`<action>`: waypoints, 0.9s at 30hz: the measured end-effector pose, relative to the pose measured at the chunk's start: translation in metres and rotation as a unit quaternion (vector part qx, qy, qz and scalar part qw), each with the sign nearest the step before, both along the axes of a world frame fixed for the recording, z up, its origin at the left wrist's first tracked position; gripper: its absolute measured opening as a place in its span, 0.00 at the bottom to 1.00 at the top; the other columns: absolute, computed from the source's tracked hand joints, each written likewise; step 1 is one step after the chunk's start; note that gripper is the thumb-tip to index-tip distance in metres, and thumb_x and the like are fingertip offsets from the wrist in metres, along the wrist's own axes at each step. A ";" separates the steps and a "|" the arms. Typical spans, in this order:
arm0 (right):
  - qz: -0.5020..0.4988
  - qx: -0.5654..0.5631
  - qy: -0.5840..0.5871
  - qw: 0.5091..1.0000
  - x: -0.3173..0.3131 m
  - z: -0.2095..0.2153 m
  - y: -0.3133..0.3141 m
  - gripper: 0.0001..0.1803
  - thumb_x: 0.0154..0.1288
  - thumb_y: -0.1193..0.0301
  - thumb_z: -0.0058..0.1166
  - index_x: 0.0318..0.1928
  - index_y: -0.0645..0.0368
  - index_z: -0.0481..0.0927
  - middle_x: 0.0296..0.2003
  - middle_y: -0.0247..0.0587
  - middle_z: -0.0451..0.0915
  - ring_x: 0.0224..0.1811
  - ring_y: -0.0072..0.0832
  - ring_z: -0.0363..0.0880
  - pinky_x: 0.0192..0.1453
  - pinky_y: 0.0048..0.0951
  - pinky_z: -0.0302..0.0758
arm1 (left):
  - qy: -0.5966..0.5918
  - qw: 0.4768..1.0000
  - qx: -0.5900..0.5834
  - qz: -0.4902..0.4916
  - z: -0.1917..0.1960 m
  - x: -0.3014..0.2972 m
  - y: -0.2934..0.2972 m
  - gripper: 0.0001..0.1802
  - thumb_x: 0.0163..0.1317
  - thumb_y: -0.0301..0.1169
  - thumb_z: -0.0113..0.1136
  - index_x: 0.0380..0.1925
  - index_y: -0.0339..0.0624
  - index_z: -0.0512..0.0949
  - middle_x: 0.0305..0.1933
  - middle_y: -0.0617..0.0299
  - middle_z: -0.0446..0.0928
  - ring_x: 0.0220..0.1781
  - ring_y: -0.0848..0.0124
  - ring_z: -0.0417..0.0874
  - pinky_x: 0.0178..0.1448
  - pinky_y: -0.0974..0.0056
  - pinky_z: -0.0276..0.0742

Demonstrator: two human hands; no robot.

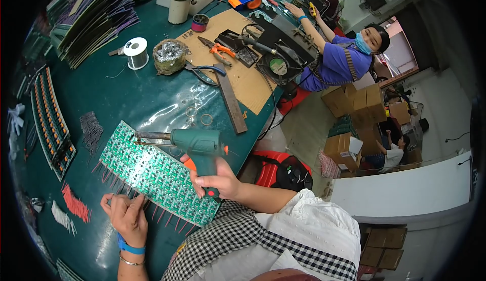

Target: The person positions wires onto circuit board panels and solders them in place using a soldering gun.

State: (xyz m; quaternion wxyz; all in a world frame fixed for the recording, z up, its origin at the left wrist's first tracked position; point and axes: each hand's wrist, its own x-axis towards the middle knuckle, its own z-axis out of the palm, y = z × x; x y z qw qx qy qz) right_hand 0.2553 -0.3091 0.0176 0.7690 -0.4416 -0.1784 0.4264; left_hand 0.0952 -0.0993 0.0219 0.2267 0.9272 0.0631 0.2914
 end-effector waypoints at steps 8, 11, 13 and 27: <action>0.009 -0.013 -0.012 1.000 0.002 0.003 0.000 0.31 0.57 0.75 0.54 0.61 0.68 0.61 0.25 0.41 0.74 0.22 0.26 0.76 0.29 0.26 0.73 | -0.009 1.000 0.010 -0.008 0.000 0.000 -0.001 0.14 0.45 0.16 0.63 0.33 0.44 0.83 0.26 0.63 0.67 0.32 0.64 0.73 0.57 0.49 0.63; 0.010 -0.010 -0.012 1.000 0.001 0.003 0.000 0.31 0.57 0.75 0.54 0.61 0.68 0.61 0.25 0.41 0.74 0.22 0.26 0.76 0.29 0.26 0.73 | -0.017 1.000 0.016 -0.007 0.000 0.001 -0.001 0.15 0.45 0.16 0.63 0.34 0.44 0.83 0.25 0.64 0.67 0.32 0.64 0.73 0.56 0.50 0.63; 0.010 -0.011 -0.013 1.000 0.001 0.002 0.000 0.32 0.57 0.74 0.54 0.62 0.68 0.61 0.25 0.41 0.74 0.22 0.26 0.76 0.29 0.26 0.73 | -0.018 1.000 0.018 -0.007 -0.001 0.001 -0.001 0.15 0.46 0.16 0.62 0.34 0.44 0.83 0.25 0.64 0.66 0.31 0.64 0.72 0.56 0.50 0.63; -0.014 0.034 0.000 0.999 -0.001 -0.001 -0.002 0.27 0.59 0.78 0.53 0.60 0.67 0.65 0.29 0.38 0.74 0.21 0.23 0.75 0.27 0.25 0.74 | -0.019 0.998 0.051 -0.010 -0.006 0.003 -0.004 0.14 0.50 0.16 0.63 0.36 0.44 0.82 0.26 0.63 0.64 0.31 0.64 0.70 0.54 0.52 0.64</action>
